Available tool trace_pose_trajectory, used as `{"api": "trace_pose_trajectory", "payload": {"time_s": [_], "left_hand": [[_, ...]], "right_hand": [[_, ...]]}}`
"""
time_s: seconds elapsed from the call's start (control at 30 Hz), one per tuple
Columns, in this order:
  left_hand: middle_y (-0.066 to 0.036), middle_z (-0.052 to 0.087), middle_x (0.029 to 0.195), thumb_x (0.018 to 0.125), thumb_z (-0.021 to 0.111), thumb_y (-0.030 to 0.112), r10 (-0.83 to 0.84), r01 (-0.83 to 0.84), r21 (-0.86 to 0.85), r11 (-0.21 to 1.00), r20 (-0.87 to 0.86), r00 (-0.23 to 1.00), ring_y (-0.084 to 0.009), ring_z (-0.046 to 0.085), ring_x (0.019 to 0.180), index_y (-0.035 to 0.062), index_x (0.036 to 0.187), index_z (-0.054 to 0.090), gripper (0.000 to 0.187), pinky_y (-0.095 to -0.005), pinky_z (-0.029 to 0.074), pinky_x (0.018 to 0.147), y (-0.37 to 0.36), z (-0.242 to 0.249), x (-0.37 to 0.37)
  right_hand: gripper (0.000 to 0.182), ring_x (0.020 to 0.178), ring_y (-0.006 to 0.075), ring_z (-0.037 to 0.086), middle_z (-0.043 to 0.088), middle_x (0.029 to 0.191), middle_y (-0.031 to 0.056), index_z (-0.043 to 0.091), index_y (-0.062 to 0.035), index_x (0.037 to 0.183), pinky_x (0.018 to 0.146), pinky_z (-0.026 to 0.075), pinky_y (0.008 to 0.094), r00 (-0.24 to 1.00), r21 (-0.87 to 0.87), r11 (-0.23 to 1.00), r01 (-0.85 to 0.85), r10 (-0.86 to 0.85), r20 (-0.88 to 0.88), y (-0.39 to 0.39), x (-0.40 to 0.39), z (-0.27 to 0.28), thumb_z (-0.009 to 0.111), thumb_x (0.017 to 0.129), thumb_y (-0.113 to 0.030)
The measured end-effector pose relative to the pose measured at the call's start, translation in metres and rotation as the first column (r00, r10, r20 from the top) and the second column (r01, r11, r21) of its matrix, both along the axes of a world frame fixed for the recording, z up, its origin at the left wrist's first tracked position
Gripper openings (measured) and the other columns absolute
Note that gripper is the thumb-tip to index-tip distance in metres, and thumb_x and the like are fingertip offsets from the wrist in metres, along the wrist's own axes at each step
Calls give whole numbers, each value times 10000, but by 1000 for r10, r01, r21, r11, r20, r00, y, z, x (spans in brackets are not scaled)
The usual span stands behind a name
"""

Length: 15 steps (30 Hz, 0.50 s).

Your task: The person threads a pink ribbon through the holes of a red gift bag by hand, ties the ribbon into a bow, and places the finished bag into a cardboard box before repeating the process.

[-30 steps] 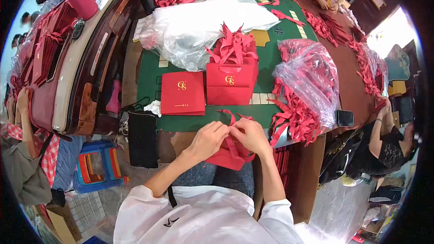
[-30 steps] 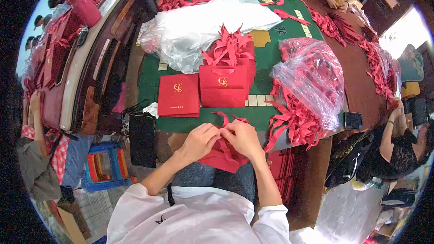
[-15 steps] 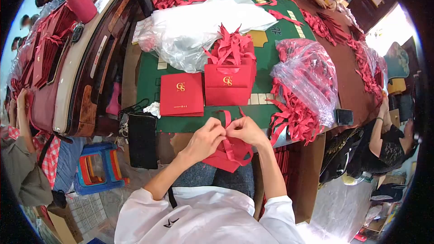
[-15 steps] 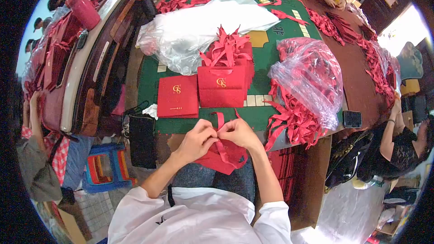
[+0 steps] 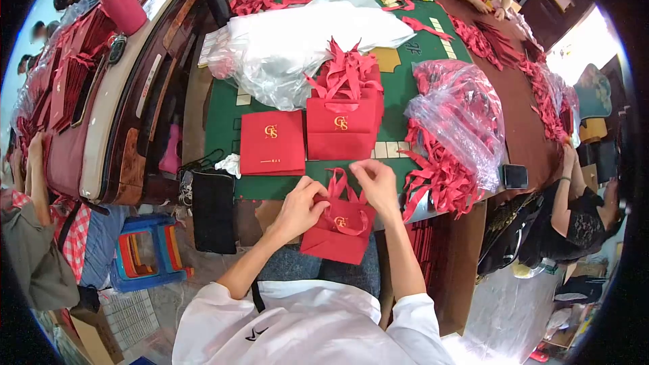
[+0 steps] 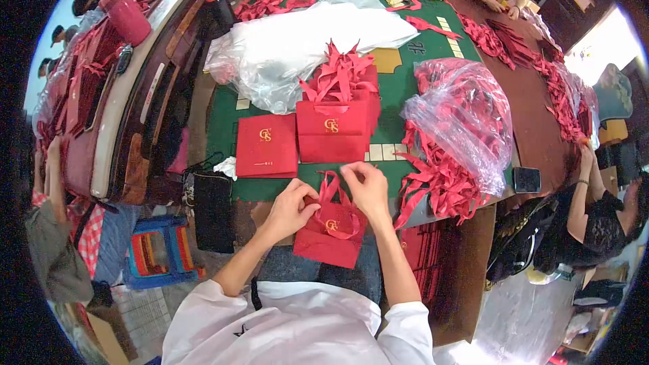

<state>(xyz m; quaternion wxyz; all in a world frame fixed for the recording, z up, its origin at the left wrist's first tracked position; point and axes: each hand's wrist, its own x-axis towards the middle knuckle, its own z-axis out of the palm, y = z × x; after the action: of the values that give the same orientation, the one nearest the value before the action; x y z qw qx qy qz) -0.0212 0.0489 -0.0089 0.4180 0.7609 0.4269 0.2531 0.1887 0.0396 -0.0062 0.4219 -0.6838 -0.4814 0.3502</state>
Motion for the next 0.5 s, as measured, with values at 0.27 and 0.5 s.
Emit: {"api": "trace_pose_trajectory", "payload": {"time_s": [0.27, 0.5], "left_hand": [[-130, 659, 956, 835, 748, 176, 154, -147, 181, 972, -26, 988, -318, 678, 852, 58, 1085, 623, 304, -405, 532, 723, 11, -3, 19], [-107, 728, 873, 838, 724, 172, 150, -145, 53, 988, -104, 983, -343, 695, 858, 70, 1114, 608, 316, -438, 530, 742, 18, -15, 32]], "right_hand": [[223, 636, 190, 665, 692, 718, 90, 713, -30, 888, 605, 502, 329, 942, -142, 988, -62, 105, 319, -18, -2, 3, 780, 805, -226], [212, 704, 261, 680, 689, 778, 101, 672, -46, 872, 648, 517, 406, 881, -31, 996, -80, 85, 465, -19, -8, -16, 782, 779, -202]]}}
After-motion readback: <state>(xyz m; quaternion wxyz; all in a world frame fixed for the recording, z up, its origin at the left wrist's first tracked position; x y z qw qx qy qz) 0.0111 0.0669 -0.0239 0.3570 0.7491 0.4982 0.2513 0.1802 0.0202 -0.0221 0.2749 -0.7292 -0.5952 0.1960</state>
